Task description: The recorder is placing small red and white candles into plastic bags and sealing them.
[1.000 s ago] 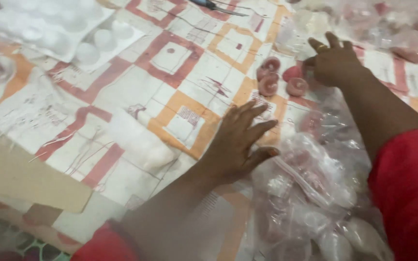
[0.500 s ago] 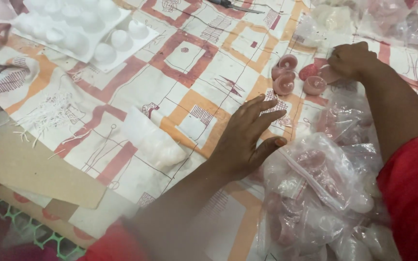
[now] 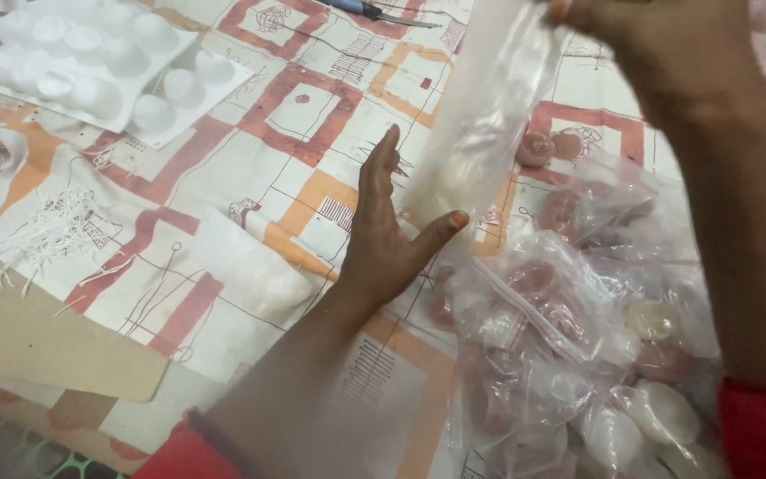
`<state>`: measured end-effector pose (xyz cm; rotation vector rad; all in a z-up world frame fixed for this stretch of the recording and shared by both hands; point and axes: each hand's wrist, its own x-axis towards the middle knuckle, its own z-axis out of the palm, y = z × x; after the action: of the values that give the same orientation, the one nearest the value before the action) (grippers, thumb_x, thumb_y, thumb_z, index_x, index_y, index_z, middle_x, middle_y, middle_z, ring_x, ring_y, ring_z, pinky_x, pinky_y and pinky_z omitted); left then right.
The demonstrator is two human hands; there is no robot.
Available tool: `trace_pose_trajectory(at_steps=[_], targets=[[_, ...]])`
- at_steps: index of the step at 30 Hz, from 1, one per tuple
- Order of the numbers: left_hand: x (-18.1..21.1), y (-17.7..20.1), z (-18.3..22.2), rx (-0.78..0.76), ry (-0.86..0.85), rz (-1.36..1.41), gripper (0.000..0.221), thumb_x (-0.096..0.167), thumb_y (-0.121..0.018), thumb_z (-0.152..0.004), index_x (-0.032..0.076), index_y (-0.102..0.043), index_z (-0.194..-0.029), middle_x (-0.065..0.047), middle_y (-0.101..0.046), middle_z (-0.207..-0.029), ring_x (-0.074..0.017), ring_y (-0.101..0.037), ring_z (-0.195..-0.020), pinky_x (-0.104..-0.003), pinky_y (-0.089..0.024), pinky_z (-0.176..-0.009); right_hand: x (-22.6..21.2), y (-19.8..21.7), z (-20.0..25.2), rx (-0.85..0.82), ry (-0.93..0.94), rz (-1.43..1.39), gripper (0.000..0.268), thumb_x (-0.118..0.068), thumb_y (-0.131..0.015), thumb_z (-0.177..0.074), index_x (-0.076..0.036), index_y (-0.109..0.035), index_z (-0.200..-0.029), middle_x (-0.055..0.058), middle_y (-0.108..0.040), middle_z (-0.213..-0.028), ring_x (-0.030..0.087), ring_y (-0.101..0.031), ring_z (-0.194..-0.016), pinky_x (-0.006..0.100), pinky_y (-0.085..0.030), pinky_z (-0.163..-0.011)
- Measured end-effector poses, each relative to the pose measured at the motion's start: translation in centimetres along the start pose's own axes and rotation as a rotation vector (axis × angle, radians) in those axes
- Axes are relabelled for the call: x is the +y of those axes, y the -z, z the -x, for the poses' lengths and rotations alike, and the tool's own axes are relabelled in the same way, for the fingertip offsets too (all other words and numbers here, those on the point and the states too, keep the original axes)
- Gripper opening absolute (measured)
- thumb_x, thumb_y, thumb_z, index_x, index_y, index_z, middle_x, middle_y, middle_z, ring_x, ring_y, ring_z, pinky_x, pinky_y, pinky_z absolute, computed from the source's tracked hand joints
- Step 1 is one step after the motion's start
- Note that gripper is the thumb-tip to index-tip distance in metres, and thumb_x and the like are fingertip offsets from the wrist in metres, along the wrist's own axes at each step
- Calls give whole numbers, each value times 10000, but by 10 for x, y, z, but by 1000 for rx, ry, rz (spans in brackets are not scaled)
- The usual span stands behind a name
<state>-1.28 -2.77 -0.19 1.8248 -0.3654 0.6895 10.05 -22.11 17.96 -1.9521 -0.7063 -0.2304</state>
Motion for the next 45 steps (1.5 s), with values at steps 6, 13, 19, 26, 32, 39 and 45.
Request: trace_pose_trajectory(at_steps=[6, 13, 19, 26, 32, 39, 45], targets=[[-28, 6, -3, -93, 100, 13, 1101, 293, -872, -811, 59, -200, -1652, -238, -269, -1670, -386, -331, -1580, -494, -328, -1305, 40, -31, 27, -106, 29, -169, 163, 110, -686, -957, 4, -680, -1080, 99, -742, -1051, 140, -745, -977, 267, -637, -870], [-52, 6, -5, -142, 338, 132, 1182, 282, -904, -797, 99, -81, -1626, -269, -289, -1583, -400, -354, -1478, -482, -374, -1178, 53, -22, 33, 78, -121, -66, 431, 143, -588, -871, -65, -528, -1243, 47, -647, -1013, 78, -709, -892, 239, -644, -778], [-14, 20, -19, -158, 564, -160, 828, 51, -682, -801, 154, -343, -1550, -161, -665, -1280, -308, -644, -1219, -405, -505, -1039, 103, -17, 34, 36, -147, -91, 189, 158, -632, -940, 59, -659, -1098, 144, -737, -1055, 159, -752, -978, 284, -650, -894], [-45, 26, -12, 287, 214, 9, 670, -109, -534, -812, 34, -435, -1459, -170, -575, -1404, -292, -535, -1348, -428, -422, -1144, 62, -38, 41, -144, -232, -108, 183, 121, -621, -882, -17, -649, -999, 137, -719, -980, 192, -744, -851, 331, -666, -781], [-9, 21, -14, 260, 120, 148, 329, 108, -675, -1027, 22, -579, -1329, -104, -636, -1290, -165, -617, -1142, -310, -526, -940, 73, -57, 57, -177, 221, 70, 83, -15, -690, -952, -51, -718, -1022, 114, -704, -1175, 232, -670, -1251, 452, -472, -1189], [-35, 15, -12, 198, 289, 383, 188, 120, -713, -971, 5, -627, -1094, -32, -660, -938, -56, -614, -807, -192, -520, -701, 42, -82, 69, -516, 440, 339, 327, -311, -809, -844, -97, -753, -1085, 128, -687, -1175, 297, -604, -1169, 491, -472, -995], [-38, 12, -13, 298, 277, 501, 113, 19, -687, -1008, 0, -597, -1073, -36, -644, -952, -36, -584, -765, -188, -485, -681, 106, -46, 40, -60, -43, -91, 160, -218, -682, -1024, -65, -724, -1043, 64, -731, -985, 111, -708, -845, 274, -611, -753]])
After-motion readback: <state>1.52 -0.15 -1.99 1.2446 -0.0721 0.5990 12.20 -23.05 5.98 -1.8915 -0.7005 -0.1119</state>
